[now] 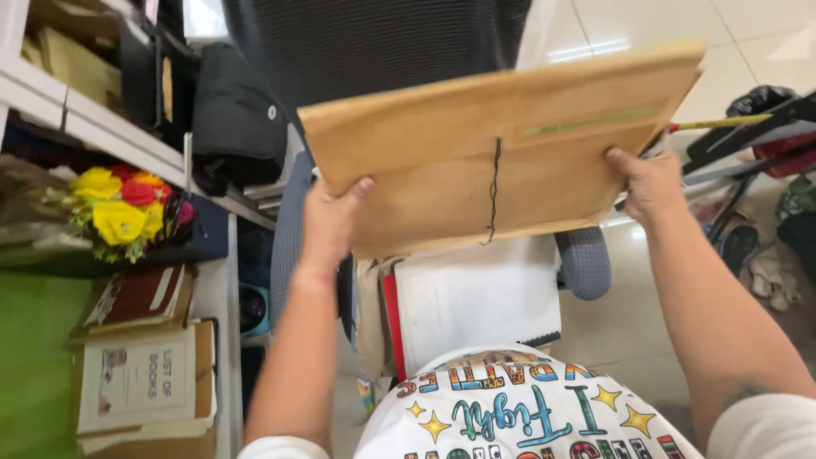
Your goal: Organizing and wiping down various folders, envelopes, and documents.
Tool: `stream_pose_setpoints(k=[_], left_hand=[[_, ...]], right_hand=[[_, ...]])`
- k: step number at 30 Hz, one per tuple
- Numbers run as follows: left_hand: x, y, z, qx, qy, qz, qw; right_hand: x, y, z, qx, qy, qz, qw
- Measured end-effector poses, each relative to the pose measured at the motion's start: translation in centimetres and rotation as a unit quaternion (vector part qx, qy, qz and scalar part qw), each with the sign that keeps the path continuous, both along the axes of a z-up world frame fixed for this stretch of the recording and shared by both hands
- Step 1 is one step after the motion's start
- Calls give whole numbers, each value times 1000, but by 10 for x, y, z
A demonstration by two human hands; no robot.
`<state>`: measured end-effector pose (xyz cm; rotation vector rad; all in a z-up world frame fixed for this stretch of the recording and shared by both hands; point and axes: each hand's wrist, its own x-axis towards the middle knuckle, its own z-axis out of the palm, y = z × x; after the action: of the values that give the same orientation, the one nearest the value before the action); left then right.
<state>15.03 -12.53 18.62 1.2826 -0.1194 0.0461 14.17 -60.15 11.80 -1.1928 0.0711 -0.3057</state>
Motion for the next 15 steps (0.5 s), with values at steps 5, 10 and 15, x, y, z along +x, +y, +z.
stream_pose_setpoints(k=[5, 10, 15], left_hand=[[-39, 43, 61, 58, -25, -93, 994], [-70, 83, -10, -164, 108, -107, 975], [-119, 116, -50, -196, 195, 28, 961]], right_hand=[[-1, 47, 81, 38, -38, 91, 994], [19, 76, 63, -144, 96, 109, 979], [38, 123, 59, -148, 215, 231, 937]])
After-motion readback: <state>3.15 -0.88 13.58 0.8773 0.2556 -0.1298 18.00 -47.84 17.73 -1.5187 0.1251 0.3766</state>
